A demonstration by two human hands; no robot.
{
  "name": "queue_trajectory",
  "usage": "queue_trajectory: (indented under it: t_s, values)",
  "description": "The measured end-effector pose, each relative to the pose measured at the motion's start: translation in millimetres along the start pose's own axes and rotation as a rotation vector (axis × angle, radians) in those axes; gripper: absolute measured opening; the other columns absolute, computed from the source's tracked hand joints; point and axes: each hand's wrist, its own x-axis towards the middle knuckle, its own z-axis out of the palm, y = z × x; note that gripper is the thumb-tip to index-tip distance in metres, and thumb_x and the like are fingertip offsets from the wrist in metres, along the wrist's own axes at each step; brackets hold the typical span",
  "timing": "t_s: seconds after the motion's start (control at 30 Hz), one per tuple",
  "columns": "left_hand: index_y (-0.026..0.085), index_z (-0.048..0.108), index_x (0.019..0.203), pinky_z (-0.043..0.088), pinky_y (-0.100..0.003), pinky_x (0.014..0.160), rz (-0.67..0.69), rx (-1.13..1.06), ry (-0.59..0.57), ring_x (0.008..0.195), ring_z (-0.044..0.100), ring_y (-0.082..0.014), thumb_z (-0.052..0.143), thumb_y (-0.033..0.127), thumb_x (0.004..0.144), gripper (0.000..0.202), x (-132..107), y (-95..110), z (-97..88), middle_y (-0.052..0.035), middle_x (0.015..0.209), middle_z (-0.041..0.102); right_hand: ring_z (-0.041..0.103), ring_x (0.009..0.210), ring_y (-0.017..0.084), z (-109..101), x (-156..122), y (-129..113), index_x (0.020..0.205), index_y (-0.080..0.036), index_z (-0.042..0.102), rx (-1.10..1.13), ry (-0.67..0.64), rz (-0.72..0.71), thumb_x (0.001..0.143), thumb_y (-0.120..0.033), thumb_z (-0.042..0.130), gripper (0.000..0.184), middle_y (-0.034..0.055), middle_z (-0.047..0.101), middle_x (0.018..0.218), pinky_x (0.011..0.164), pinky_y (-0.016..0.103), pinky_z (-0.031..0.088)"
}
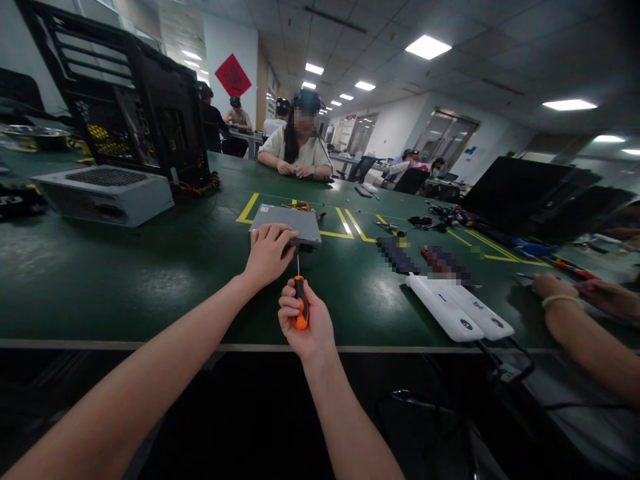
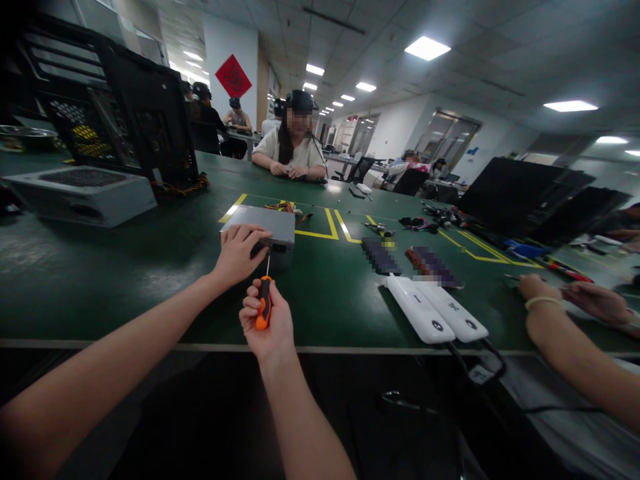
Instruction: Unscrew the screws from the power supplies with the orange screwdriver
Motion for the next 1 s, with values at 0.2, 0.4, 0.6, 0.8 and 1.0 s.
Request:
queue_trajectory:
  t_s: [0.2, 0.4, 0.6, 0.8, 1.0]
  values:
    - [0.024, 0.056, 0.108, 0.031, -0.043, 0.086, -0.026, -0.015, 0.003, 0.106, 0.042, -0.0267, 0.050, 0.024, 0.080, 0.028, 0.2, 1.9, -0.5, -0.0070, 0.113, 0.054, 0.033, 0.042, 0.001, -1.4, 0.8, 0.3, 0.085, -0.011, 0.051, -0.067, -0.037, -0.008, 0.095, -0.032, 0.029, 0.032, -0.0028, 0.044, 0.064, 0.031, 0.009, 0.028]
    - [0.025, 0.056, 0.107, 0.031, -0.042, 0.085, -0.027, -0.013, 0.008, 0.106, 0.042, -0.0262, 0.051, 0.024, 0.080, 0.027, 0.6, 2.8, -1.6, -0.0060, 0.112, 0.054, 0.038, 0.046, 0.001, 1.0, 1.8, 3.4, 0.077, -0.013, 0.050, -0.049, 0.008, -0.027, 0.095, -0.025, 0.030, 0.030, -0.0015, 0.047, 0.067, 0.036, 0.007, 0.033]
    - [0.025, 0.056, 0.106, 0.031, -0.042, 0.085, -0.030, -0.012, -0.001, 0.106, 0.042, -0.0265, 0.051, 0.024, 0.080, 0.027, 1.2, 1.3, -0.8, -0.0060, 0.113, 0.054, 0.036, 0.045, 0.002, 1.2, 1.8, 3.5, 0.091, -0.012, 0.054, -0.128, -0.022, -0.013, 0.095, -0.030, 0.029, 0.031, -0.0020, 0.047, 0.066, 0.035, 0.008, 0.033]
    - [0.024, 0.056, 0.107, 0.032, -0.041, 0.085, -0.030, -0.024, 0.001, 0.106, 0.042, -0.0263, 0.050, 0.025, 0.080, 0.027, 0.6, 2.2, -2.9, -0.0060, 0.113, 0.054, 0.034, 0.044, 0.000, 1.4, 0.7, 3.3, 0.077, -0.012, 0.050, -0.072, 0.001, -0.030, 0.095, -0.025, 0.029, 0.031, -0.0009, 0.049, 0.068, 0.032, 0.006, 0.028]
    - [0.024, 0.056, 0.106, 0.032, -0.041, 0.084, -0.016, -0.011, 0.007, 0.105, 0.043, -0.0258, 0.046, 0.026, 0.083, 0.025, 0.9, 1.2, -2.0, -0.0062, 0.112, 0.055, 0.038, 0.047, 0.002, 0.7, 1.3, 4.4, 0.091, -0.011, 0.054, -0.114, -0.016, -0.027, 0.095, -0.029, 0.028, 0.032, 0.0002, 0.051, 0.069, 0.036, 0.008, 0.034]
